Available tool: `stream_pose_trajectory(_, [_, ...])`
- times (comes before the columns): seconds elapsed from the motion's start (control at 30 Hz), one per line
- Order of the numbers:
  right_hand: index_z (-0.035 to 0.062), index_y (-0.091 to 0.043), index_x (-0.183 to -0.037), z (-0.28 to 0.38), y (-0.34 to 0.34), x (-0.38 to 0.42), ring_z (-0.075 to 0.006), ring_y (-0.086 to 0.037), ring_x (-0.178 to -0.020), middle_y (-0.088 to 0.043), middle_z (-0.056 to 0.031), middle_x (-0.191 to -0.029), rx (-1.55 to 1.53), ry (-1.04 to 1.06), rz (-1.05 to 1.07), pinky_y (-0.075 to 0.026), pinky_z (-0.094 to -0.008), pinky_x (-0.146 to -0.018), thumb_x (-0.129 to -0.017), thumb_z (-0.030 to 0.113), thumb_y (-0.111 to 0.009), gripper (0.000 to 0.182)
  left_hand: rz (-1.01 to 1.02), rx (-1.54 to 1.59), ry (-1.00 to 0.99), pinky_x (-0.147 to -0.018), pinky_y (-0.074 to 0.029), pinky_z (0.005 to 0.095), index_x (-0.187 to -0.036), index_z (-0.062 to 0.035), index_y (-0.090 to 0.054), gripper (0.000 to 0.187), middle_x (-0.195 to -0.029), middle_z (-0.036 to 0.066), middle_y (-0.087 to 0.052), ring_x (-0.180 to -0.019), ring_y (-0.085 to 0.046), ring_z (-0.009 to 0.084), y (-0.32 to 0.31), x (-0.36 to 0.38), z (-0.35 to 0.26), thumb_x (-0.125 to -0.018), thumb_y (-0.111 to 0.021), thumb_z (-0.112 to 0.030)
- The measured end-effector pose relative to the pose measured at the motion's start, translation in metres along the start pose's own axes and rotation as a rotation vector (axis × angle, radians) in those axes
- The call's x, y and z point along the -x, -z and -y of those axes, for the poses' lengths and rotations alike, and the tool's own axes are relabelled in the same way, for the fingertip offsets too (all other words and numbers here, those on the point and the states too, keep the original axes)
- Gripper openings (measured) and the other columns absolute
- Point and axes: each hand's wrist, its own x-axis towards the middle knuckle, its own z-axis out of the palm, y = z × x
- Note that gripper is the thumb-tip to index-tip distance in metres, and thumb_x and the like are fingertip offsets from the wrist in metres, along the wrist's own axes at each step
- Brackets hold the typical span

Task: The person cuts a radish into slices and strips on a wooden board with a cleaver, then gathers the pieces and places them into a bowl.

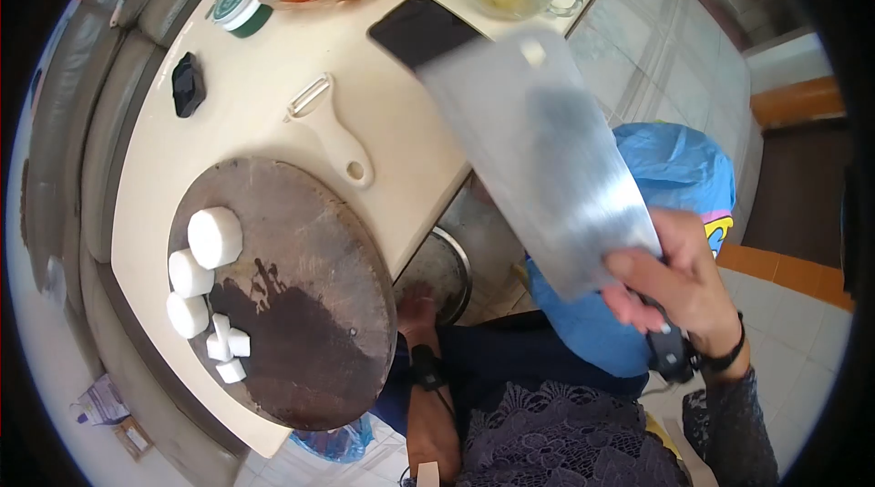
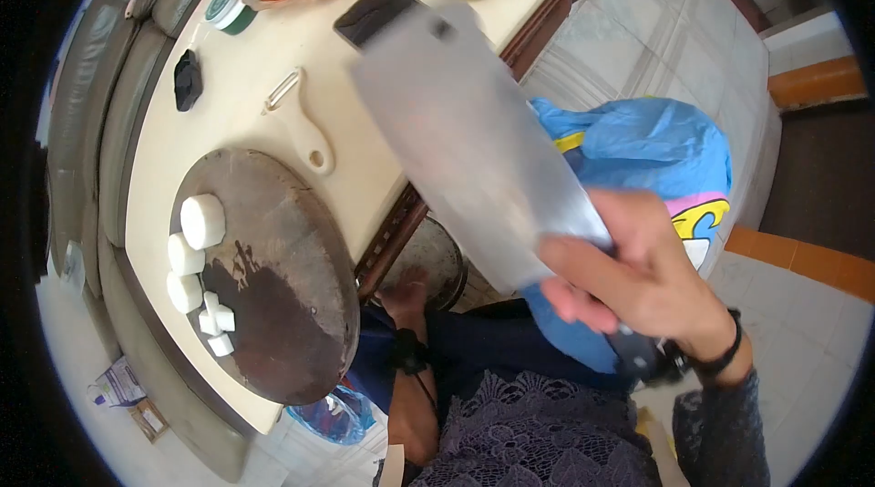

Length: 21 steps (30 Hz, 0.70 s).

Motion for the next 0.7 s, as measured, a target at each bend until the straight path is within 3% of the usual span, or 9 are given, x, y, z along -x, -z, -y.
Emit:
stream_pose_trajectory(0.07, [-0.0056, -0.058, -0.093, -0.010, 0.004, 0.032, -0.0051, -0.046, -0.041, -0.059, -0.0057, -0.061, -0.020, -0.113, -0.036, -0.034, -0.0202, -0.037, -0.093, 0.003, -0.052, 0.011, 0.020, -0.099, -0.020, -0.118, -0.005, 0.0476, -0.150, -0.0013, 0.000, 0.105, -0.159, 0.016, 0.002, -0.146, 0.003, 0.0335, -0.003, 0.007, 0.006, -0.085, -0.031, -0.077])
stream_pose_trajectory(0.2, [-0.0058, -0.058, -0.091, -0.030, 0.010, 0.056, -0.0071, -0.049, -0.043, -0.060, -0.0059, -0.062, 0.098, -0.417, 0.000, -0.037, -0.0215, -0.039, -0.091, 0.006, -0.052, 0.013, -0.009, 0.068, 0.079, -0.118, -0.004, 0.0465, -0.150, -0.0022, 0.002, 0.106, -0.158, 0.016, 0.004, -0.146, 0.003, 0.0320, 0.001, 0.008, 0.008, -0.084, -0.033, -0.077])
stream_pose_trajectory(0.4, [-0.0032, -0.056, -0.083, -0.101, -0.003, -0.026, -0.0126, -0.055, -0.048, -0.060, -0.0074, -0.063, 0.418, -0.477, 0.410, -0.045, -0.0282, -0.043, -0.089, 0.012, -0.050, 0.018, 0.077, 0.077, 0.049, -0.118, -0.007, 0.0471, -0.150, -0.0022, 0.004, 0.104, -0.158, 0.018, 0.007, -0.146, 0.005, 0.0320, -0.007, 0.003, 0.004, -0.086, -0.029, -0.077])
stream_pose_trajectory(0.47, [-0.0030, -0.057, -0.083, -0.147, -0.016, -0.061, -0.0137, -0.056, -0.048, -0.060, -0.0071, -0.063, 0.495, -0.340, 0.542, -0.044, -0.0292, -0.044, -0.088, 0.011, -0.051, 0.016, -0.032, 0.042, 0.056, -0.117, -0.013, 0.0500, -0.149, 0.0024, -0.011, 0.100, -0.157, 0.021, -0.008, -0.145, -0.009, 0.0352, -0.003, -0.005, 0.003, -0.087, -0.029, -0.075])
stream_pose_trajectory(0.5, [-0.0034, -0.056, -0.086, -0.158, -0.028, -0.078, -0.0130, -0.055, -0.047, -0.059, -0.0060, -0.062, 0.518, -0.314, 0.578, -0.043, -0.0289, -0.043, -0.090, 0.012, -0.051, 0.016, -0.033, 0.036, 0.056, -0.117, -0.013, 0.0500, -0.149, 0.0024, -0.011, 0.100, -0.157, 0.021, -0.008, -0.145, -0.009, 0.0352, 0.021, -0.022, -0.003, -0.087, -0.029, -0.075])
stream_pose_trajectory(0.57, [-0.0043, -0.057, -0.089, -0.171, -0.049, -0.111, -0.0148, -0.056, -0.047, -0.060, -0.0075, -0.062, 0.626, -0.280, 0.693, -0.043, -0.0310, -0.043, -0.089, 0.013, -0.055, 0.017, 0.500, 0.412, 0.428, -0.114, -0.020, 0.0534, -0.142, 0.0027, -0.034, 0.094, -0.149, 0.023, -0.030, -0.138, -0.028, 0.0384, 0.084, -0.058, -0.025, -0.088, -0.028, -0.074])
stream_pose_trajectory(0.6, [-0.0043, -0.057, -0.089, -0.184, -0.056, -0.121, -0.0148, -0.056, -0.047, -0.060, -0.0075, -0.062, 0.621, -0.279, 0.696, -0.043, -0.0310, -0.043, -0.089, 0.013, -0.055, 0.017, 0.497, 0.409, 0.425, -0.114, -0.020, 0.0534, -0.142, 0.0027, -0.034, 0.094, -0.149, 0.023, -0.030, -0.138, -0.028, 0.0384, 0.083, -0.057, -0.024, -0.088, -0.028, -0.074])
stream_pose_trajectory(0.67, [-0.0041, -0.059, -0.093, -0.210, -0.068, -0.136, -0.0165, -0.056, -0.047, -0.060, -0.0087, -0.060, 0.655, -0.275, 0.594, -0.043, -0.0321, -0.043, -0.088, 0.013, -0.057, 0.018, 0.776, 0.257, 0.264, -0.111, -0.025, 0.0554, -0.133, 0.0004, -0.048, 0.090, -0.138, 0.022, -0.045, -0.129, -0.039, 0.0395, 0.067, -0.047, -0.016, -0.088, -0.025, -0.075])
stream_pose_trajectory(0.7, [-0.0033, -0.061, -0.088, -0.216, -0.070, -0.143, -0.0172, -0.056, -0.046, -0.060, -0.0095, -0.057, 0.621, -0.328, 0.634, -0.043, -0.0324, -0.043, -0.087, 0.013, -0.059, 0.017, 0.769, 0.252, 0.261, -0.111, -0.025, 0.0554, -0.133, 0.0004, -0.048, 0.090, -0.138, 0.022, -0.045, -0.129, -0.039, 0.0395, 0.064, -0.044, -0.021, -0.088, -0.025, -0.075])
